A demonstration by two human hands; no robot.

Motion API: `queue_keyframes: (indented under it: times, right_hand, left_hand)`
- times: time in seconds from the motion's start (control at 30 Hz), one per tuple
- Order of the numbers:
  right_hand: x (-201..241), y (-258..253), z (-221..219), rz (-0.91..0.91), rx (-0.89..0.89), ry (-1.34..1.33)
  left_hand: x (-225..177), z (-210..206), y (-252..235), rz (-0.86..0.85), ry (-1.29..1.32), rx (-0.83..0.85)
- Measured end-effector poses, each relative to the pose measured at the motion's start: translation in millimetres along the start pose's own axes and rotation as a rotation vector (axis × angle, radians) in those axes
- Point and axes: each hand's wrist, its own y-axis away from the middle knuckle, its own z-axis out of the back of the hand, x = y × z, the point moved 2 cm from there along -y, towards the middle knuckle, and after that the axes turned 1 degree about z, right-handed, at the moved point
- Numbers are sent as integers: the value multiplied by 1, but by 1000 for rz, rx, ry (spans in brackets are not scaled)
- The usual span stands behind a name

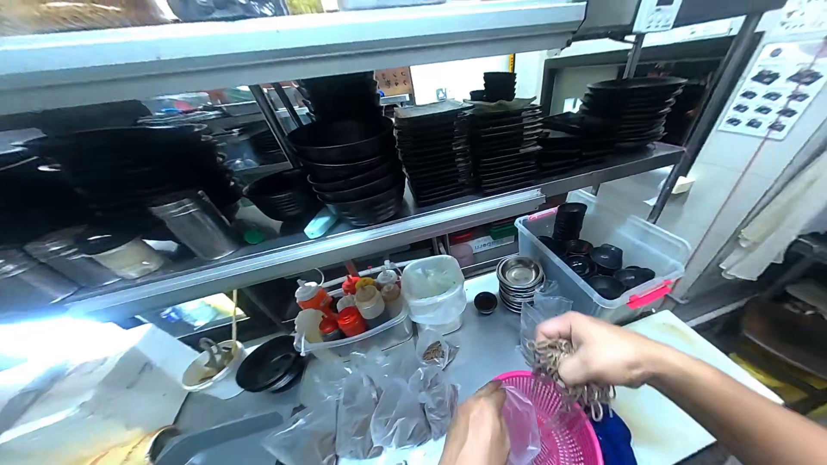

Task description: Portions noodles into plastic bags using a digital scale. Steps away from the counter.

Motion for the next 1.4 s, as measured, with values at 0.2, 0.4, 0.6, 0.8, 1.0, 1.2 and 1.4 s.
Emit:
queue_keyframes:
  times: [0.2,0.4,0.6,0.8,1.0,1.2,1.4]
  right_hand:
    - [68,16,27,-52,-126,3]
    - [14,-1,-15,-116,-152,113]
    - [-122,-34,-110,-416,-2,167]
    - [-101,-24,-102,-359,-6,137]
    - [-153,-1,-88,-187,-127,-99]
    - [-263,0,-184,-358,24,174]
    - [-287,-13,-237,-535,47,488]
  left_hand:
    - [-19,-14,-40,103,212,165]
    - [-26,-25,-27,173,515,88]
    - [6,-73,-12,113,514,-38]
    - [21,-98,-6,131,452,-70]
    - [12,-76,8,23,502,-213]
    - [20,-68,6,-6,447,-217]
    - [21,-30,18,2,579,-295]
